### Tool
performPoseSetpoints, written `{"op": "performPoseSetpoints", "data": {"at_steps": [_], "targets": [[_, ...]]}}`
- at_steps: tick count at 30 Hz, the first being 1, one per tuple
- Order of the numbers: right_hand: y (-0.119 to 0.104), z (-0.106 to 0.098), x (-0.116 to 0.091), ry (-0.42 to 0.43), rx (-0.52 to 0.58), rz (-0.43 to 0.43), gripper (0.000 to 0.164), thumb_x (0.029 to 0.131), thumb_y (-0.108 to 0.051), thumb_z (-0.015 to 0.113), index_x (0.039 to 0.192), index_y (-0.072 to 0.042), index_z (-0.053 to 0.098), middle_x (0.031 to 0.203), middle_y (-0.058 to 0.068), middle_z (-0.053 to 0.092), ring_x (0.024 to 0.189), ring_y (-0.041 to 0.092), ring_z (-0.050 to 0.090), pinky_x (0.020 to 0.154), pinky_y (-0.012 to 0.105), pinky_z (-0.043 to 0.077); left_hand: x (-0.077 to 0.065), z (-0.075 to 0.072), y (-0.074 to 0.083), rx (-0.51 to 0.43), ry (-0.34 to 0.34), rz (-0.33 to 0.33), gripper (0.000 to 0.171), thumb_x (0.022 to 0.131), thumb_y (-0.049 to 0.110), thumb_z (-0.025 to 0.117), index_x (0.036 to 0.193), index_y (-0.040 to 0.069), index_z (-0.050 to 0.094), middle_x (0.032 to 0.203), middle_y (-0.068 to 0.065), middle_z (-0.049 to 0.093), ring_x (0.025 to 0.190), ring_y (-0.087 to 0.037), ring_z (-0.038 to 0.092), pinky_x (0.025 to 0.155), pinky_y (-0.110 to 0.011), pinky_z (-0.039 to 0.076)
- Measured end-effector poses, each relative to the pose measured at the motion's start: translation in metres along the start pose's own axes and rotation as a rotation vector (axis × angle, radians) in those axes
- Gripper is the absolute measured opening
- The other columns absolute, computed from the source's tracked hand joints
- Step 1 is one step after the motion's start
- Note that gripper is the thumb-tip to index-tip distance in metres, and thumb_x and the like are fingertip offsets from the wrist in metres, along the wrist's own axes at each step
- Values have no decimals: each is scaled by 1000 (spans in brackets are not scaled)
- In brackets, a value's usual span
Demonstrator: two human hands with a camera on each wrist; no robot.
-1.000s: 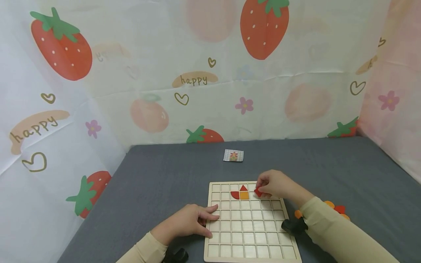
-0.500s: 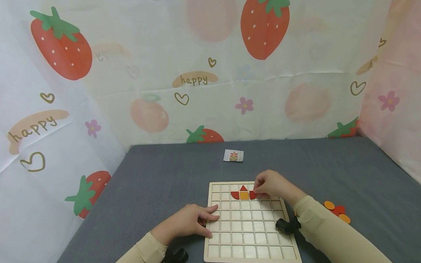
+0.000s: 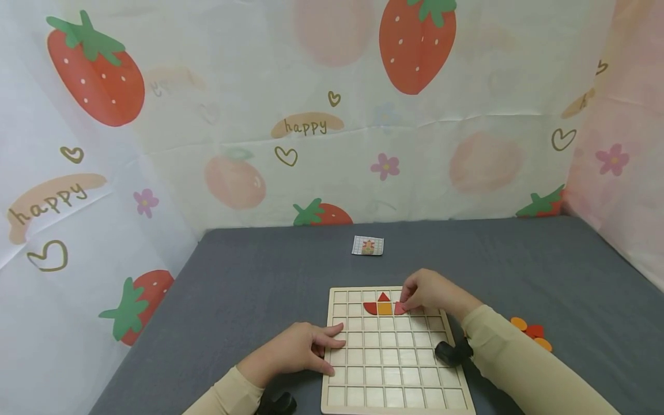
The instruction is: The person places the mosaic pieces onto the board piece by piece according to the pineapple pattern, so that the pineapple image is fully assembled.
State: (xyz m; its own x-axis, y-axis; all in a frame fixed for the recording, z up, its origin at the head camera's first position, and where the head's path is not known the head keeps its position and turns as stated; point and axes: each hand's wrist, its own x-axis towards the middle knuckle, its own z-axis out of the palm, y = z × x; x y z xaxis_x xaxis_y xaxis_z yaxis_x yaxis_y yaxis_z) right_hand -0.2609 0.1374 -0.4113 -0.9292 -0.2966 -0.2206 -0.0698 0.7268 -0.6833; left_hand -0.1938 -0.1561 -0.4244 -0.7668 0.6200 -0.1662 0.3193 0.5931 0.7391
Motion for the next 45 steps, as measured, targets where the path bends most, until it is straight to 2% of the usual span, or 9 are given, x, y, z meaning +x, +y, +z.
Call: {"op": "performPoseSetpoints", "data": {"at_steps": [8,16,21,31,35,41,45], "targets": [[-2,2,-1,-1,-62,-58,15,72,0,73,73,-11,63,71,1,56,68,17,48,60,30,41,0,0,0,4,5,0,53,66,22,81,116,18,65,135,5,47,96,-1,54,64,-17,40],[-4,1,1,-9,-140,-104,16,73,-1,73,70,-13,64,71,-3,58,68,15,50,59,29,42,0,0,0,21,7,6,53,65,23,81,116,17,65,135,3,47,79,-1,52,63,-17,40],[-4,1,3,-14,-210,-135,19,74,-2,73,68,-17,63,70,-5,57,68,14,50,60,29,42,1,0,-1,19,4,3,53,65,23,81,116,18,65,135,4,47,81,-1,53,63,-18,40],[-7,-1,2,-25,-252,-232,20,73,-1,73,66,-18,64,68,-8,58,68,11,51,62,30,43,2,0,-3,19,8,-1,54,65,25,81,115,19,65,134,5,48,105,-4,53,66,-18,40],[-5,-2,1,-39,-263,-256,20,73,-1,73,66,-17,64,69,-10,59,69,10,51,62,29,44,2,0,-4,27,11,2,54,64,25,82,115,19,65,134,6,48,108,-5,52,68,-18,40],[-3,-2,0,-37,-270,-269,19,73,-1,73,68,-17,63,70,-10,58,69,9,52,62,29,44,3,0,-4,30,8,4,54,65,26,81,116,19,65,134,5,48,113,-7,49,71,-17,41],[-6,-1,0,-19,-279,-247,18,74,-2,73,70,-16,62,70,-8,57,68,11,51,61,29,43,3,-1,-4,21,4,2,53,65,26,81,115,20,65,134,6,48,116,-8,48,71,-18,41]]}}
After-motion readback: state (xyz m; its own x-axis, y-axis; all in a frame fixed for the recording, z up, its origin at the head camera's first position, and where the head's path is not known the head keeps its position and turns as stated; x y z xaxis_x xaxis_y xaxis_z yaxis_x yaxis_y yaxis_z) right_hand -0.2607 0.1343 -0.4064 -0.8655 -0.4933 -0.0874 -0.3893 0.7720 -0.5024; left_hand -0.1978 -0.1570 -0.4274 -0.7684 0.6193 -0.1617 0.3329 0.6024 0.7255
